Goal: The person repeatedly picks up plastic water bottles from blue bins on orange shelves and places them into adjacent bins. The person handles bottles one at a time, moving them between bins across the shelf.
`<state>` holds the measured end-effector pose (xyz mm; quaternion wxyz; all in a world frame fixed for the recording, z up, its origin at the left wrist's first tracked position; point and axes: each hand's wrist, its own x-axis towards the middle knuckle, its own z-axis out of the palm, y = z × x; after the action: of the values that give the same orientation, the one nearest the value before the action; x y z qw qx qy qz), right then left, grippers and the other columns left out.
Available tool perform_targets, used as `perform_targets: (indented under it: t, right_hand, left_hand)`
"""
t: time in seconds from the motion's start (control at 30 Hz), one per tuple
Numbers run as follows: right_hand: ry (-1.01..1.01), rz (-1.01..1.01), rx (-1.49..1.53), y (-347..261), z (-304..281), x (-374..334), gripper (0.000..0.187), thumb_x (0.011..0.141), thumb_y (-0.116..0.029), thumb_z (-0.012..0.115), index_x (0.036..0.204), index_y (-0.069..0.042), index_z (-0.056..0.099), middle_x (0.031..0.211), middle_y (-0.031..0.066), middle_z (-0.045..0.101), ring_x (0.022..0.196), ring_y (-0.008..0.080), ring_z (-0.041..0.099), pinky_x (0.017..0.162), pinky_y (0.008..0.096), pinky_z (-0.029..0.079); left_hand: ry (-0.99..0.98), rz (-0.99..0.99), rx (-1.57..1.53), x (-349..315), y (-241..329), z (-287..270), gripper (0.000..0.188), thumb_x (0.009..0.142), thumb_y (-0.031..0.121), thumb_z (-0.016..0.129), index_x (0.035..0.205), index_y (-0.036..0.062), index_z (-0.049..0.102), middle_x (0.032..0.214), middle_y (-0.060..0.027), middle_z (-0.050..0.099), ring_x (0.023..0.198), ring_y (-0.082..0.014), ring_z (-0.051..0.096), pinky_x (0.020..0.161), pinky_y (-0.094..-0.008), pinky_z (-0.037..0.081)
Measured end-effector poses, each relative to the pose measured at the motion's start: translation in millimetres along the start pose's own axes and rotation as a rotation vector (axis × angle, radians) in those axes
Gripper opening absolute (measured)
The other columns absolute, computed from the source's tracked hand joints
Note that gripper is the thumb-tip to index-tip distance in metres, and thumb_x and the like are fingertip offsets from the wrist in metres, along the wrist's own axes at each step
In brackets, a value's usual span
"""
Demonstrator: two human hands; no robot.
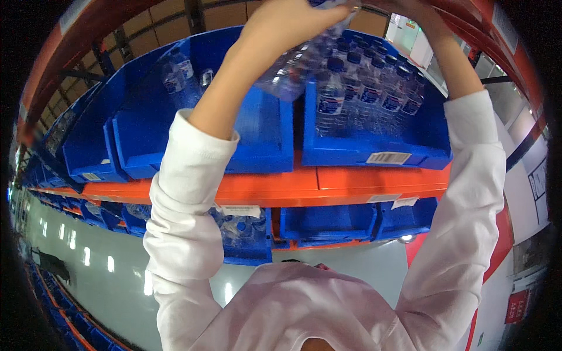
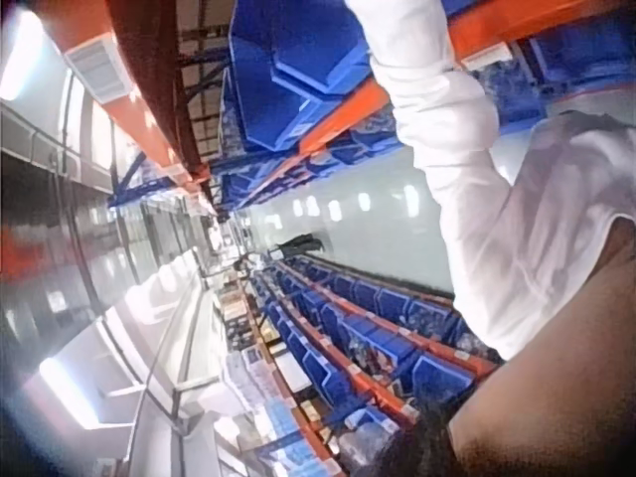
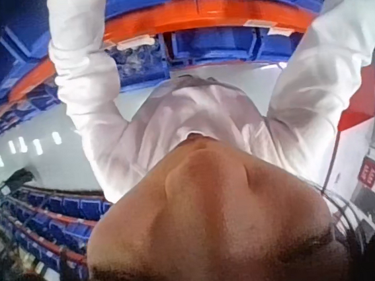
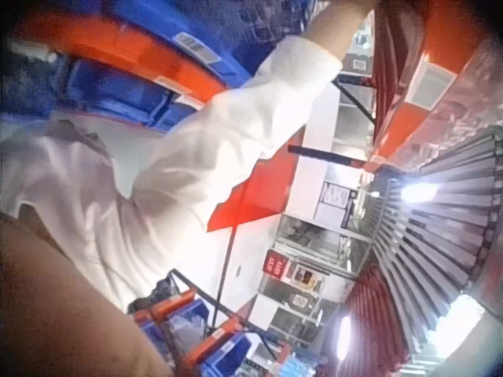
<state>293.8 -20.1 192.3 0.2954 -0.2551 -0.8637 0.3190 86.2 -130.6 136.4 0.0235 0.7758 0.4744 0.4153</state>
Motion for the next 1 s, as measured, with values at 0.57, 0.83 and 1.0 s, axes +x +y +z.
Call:
perform_targets:
  t: [0.57, 0.83, 1.0]
  right_hand:
    - [0.026, -0.069, -0.775, 110, -38, -83, 0.057, 0.081, -0.055, 0.058, 0.114, -0.009, 0.051, 0.095, 0.0114, 0.061, 0.081, 0.0194, 0.059, 0.059, 0.0264, 0.050]
    - [-0.167, -0.153, -0.929, 108, -3, -71, 0.037, 0.089, -0.040, 0.056, 0.102, -0.006, 0.048, 0.077, 0.0098, 0.058, 0.069, 0.0166, 0.056, 0.058, 0.0282, 0.041]
    - [-0.195, -0.092, -0.888, 119, 13, -63, 0.042, 0.087, -0.042, 0.057, 0.106, -0.005, 0.048, 0.078, 0.0118, 0.058, 0.069, 0.0209, 0.056, 0.060, 0.0320, 0.042]
  left_hand:
    - [-0.096, -0.041, 0.272, 2, 23, 185, 0.060, 0.065, 0.056, 0.069, 0.089, 0.0011, 0.068, 0.090, -0.0192, 0.066, 0.083, -0.0311, 0.066, 0.070, -0.0394, 0.054]
    - [-0.269, -0.248, 0.485, -8, 15, 187, 0.057, 0.073, 0.055, 0.065, 0.094, 0.0016, 0.068, 0.095, -0.0174, 0.065, 0.090, -0.0312, 0.065, 0.074, -0.0392, 0.053]
    - [-0.348, -0.319, 0.519, -11, 10, 184, 0.054, 0.075, 0.052, 0.066, 0.097, 0.0028, 0.068, 0.098, -0.0169, 0.066, 0.092, -0.0299, 0.065, 0.076, -0.0391, 0.052]
